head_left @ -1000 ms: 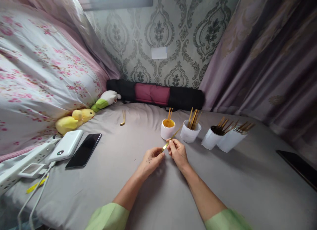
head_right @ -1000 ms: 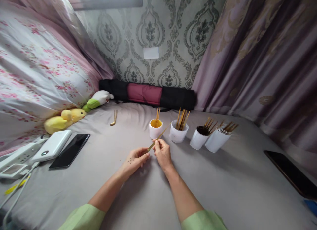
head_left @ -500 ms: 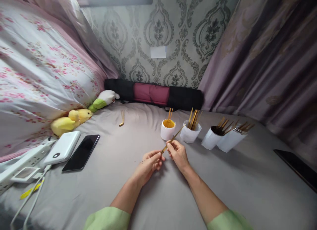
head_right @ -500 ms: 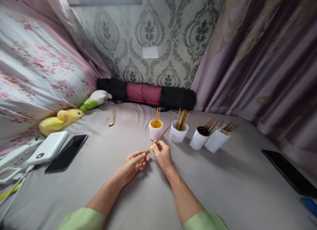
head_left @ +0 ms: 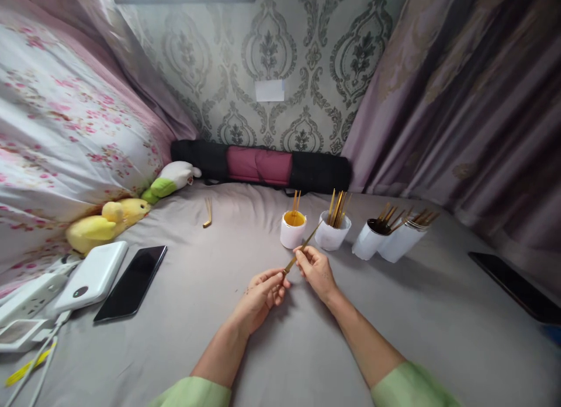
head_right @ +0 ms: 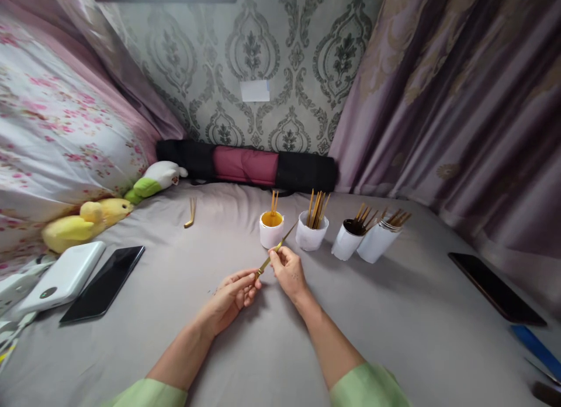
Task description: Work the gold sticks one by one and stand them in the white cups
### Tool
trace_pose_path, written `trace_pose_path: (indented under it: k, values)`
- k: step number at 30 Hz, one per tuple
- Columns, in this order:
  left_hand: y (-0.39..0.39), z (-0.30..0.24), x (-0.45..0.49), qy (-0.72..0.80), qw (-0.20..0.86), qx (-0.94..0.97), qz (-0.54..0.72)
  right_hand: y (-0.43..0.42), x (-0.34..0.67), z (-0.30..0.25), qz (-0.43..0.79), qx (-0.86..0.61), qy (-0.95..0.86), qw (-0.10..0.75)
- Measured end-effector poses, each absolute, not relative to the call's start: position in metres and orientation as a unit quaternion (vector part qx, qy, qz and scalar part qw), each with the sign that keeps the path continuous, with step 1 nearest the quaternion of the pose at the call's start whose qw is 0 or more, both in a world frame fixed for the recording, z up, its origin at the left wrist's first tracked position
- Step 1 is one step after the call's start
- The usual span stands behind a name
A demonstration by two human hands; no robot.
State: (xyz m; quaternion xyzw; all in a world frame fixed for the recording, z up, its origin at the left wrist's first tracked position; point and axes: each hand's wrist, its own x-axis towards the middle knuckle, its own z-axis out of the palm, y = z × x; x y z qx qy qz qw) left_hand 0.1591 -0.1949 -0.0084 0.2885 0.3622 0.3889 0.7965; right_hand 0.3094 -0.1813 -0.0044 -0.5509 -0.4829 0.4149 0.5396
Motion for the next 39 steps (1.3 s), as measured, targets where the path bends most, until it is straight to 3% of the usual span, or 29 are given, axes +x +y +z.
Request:
trace_pose_path:
  k: [18, 39]
  values:
    - [-0.195, -0.008, 0.157, 0.355, 0.801, 0.291, 0.384, -0.16, 0.348, 0.025, 0.375, -0.551, -0.448, 0.596]
    - [-0.194, -0.009, 0.156, 0.36, 0.803, 0.284, 0.38, -0.152, 0.366, 0.04, 0.362, -0.563, -0.441, 0.599]
